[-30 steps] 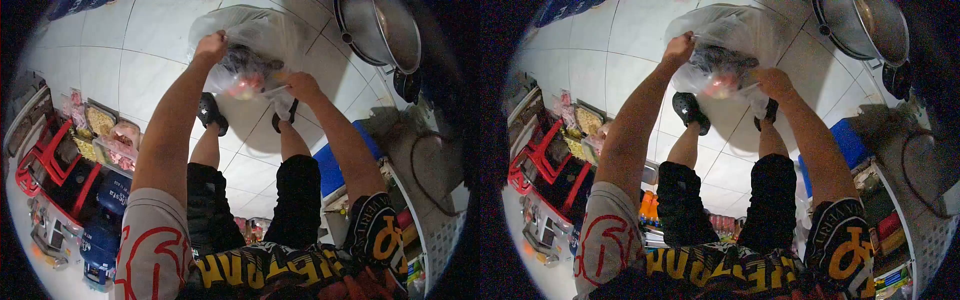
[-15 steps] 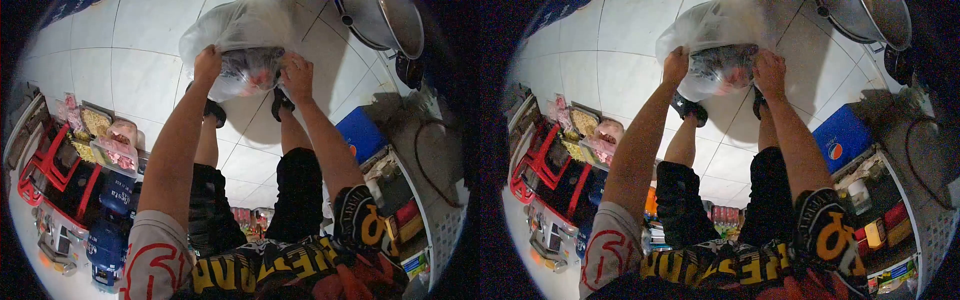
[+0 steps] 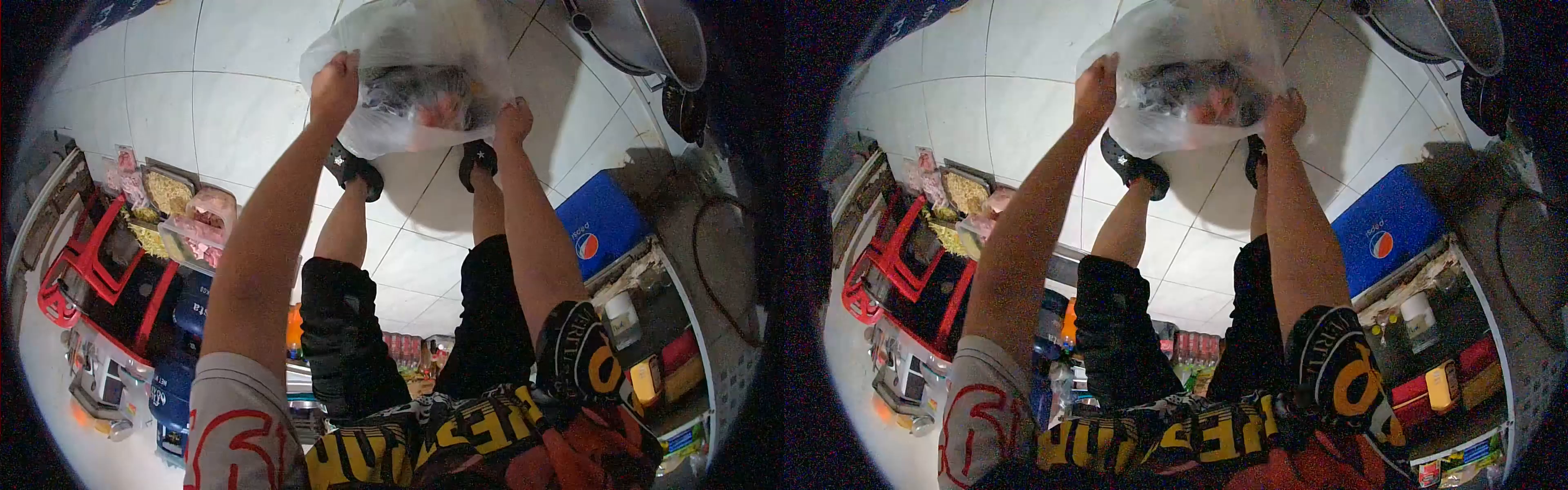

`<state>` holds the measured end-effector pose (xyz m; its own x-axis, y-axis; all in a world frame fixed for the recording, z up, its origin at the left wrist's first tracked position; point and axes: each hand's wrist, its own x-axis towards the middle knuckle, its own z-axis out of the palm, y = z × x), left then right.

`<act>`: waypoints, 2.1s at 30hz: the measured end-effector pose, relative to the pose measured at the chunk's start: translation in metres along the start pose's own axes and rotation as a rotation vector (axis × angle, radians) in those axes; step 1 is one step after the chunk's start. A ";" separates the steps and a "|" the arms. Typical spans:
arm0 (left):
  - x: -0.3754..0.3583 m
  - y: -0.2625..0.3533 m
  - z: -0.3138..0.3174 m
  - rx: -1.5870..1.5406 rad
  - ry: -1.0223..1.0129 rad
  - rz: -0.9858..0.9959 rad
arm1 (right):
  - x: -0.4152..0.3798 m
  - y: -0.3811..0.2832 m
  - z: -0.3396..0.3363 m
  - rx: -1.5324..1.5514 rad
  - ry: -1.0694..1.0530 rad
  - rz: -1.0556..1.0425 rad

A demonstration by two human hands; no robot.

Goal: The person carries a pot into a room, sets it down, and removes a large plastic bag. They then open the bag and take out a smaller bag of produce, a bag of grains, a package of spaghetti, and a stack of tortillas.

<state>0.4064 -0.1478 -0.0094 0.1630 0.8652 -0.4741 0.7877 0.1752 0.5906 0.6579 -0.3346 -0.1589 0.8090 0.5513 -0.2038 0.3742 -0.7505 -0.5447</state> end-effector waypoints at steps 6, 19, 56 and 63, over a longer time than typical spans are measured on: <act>-0.003 0.003 -0.028 0.068 -0.017 0.086 | 0.010 -0.134 -0.081 -0.200 -0.143 -0.200; -0.156 0.046 -0.114 -0.382 0.217 -0.310 | -0.041 -0.236 -0.208 0.036 -0.306 -0.285; -0.655 -0.045 -0.045 -1.365 1.527 -1.176 | -0.490 -0.284 -0.227 -0.115 -1.302 -1.306; -0.770 -0.156 -0.012 -1.202 1.511 -1.494 | -0.671 -0.227 -0.166 -0.188 -1.501 -1.687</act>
<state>0.1510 -0.8357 0.2707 -0.7104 -0.5169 -0.4776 -0.6787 0.3236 0.6593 0.1051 -0.5952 0.2363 -0.9657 0.2370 -0.1061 0.2277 0.5767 -0.7846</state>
